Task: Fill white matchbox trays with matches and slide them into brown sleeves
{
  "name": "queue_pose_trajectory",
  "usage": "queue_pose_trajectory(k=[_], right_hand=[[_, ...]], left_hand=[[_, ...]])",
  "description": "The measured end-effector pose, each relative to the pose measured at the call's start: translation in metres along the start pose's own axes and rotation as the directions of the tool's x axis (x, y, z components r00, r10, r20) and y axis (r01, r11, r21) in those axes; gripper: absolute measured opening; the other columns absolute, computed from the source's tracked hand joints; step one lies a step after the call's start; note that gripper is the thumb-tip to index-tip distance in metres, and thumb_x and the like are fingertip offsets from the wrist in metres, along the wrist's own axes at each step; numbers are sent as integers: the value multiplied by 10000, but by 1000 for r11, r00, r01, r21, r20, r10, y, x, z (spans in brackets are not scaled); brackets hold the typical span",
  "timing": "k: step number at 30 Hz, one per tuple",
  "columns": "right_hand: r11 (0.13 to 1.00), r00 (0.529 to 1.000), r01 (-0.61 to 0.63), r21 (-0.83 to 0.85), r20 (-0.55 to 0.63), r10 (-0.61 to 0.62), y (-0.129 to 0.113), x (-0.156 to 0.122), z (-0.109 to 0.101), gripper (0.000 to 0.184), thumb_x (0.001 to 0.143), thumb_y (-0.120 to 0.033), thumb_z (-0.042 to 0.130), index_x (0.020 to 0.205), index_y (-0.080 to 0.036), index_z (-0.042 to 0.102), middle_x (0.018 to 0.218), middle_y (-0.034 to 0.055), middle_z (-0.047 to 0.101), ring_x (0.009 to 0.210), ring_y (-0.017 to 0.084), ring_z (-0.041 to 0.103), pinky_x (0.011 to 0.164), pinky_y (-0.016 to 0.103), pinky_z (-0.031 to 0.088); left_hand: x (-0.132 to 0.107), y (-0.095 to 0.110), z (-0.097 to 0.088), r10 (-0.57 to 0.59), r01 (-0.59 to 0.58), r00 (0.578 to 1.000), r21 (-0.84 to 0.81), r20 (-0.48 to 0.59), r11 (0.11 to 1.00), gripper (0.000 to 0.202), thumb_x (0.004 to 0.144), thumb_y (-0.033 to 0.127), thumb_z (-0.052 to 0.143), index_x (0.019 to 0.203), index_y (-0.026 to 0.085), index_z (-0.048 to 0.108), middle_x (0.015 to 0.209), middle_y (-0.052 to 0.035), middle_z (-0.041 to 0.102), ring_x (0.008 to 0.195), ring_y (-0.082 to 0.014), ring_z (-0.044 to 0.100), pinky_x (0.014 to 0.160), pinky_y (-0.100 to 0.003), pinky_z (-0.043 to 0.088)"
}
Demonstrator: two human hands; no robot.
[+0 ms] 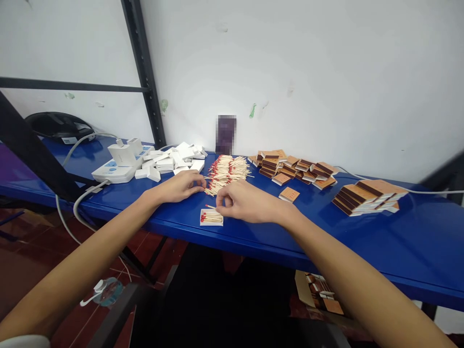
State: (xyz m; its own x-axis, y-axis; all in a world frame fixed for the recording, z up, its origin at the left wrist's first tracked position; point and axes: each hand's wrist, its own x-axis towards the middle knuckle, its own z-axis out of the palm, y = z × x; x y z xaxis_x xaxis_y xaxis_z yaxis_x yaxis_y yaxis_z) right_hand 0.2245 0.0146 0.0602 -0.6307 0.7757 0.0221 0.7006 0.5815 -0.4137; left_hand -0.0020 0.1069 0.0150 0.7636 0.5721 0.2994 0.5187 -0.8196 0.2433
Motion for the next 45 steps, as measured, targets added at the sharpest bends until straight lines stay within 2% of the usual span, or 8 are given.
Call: queue_pose_trajectory(k=[4,9,15,20,24,29,35,45], right_hand=[[1000,1000,-6,-16,17,6,1,-1,-2,219,861,-336,582,773,-166,690,595,-15,618,529,104,501,557,245,327],[989,986,-48,-142,-162,25,14,12,1,193,865,-259,541,808,-153,692,646,10,638,571,117,512,583,254,323],[980,975,-118,-163,-208,83,27,21,6,150,827,-204,558,772,-158,690,666,16,655,584,118,525,592,255,334],[982,969,-133,-137,-224,100,34,29,13,159,808,-257,621,717,-159,707,648,18,666,598,124,546,581,250,346],[979,975,-128,-156,-202,95,36,35,16,140,790,-230,637,727,-149,733,655,25,680,614,129,565,579,246,356],[982,976,-127,-143,-195,98,33,37,17,141,790,-181,624,714,-147,738,633,18,679,598,122,561,581,235,365],[983,968,-128,-134,-231,95,36,36,21,131,784,-178,631,728,-151,745,656,26,701,607,131,593,589,234,379],[989,953,-131,-72,-285,105,32,29,22,121,783,-182,617,724,-152,719,624,10,668,584,117,561,577,227,364]], left_hand=[[1,-2,1,11,-11,1000,-17,-8,1000,113,924,232,533,899,169,624,869,-46,587,824,-193,553,754,-305,413],[-1,-1,1,24,-25,999,-43,-30,999,138,937,249,515,901,171,622,876,-42,595,831,-187,558,766,-308,420],[-11,22,-7,36,-52,995,-174,-93,983,97,853,240,596,856,169,661,845,-19,601,724,-143,523,705,-284,417],[-21,43,-7,51,-57,998,-289,-29,955,55,782,204,624,796,168,663,846,-13,583,682,-120,496,652,-262,417],[-25,47,-3,48,-47,999,-327,-6,944,66,781,231,645,782,168,663,836,-13,583,668,-115,488,627,-258,408],[-24,39,-2,9,-21,999,-333,-39,943,139,837,300,623,858,172,674,809,-7,596,662,-117,482,623,-259,405],[-7,15,-5,-77,62,988,-114,-136,992,163,857,284,585,934,182,686,788,-5,604,691,-142,530,669,-286,412],[-8,2,-2,32,-32,999,-32,-18,999,258,894,260,551,1107,212,688,946,-47,584,826,-180,578,766,-315,453]])
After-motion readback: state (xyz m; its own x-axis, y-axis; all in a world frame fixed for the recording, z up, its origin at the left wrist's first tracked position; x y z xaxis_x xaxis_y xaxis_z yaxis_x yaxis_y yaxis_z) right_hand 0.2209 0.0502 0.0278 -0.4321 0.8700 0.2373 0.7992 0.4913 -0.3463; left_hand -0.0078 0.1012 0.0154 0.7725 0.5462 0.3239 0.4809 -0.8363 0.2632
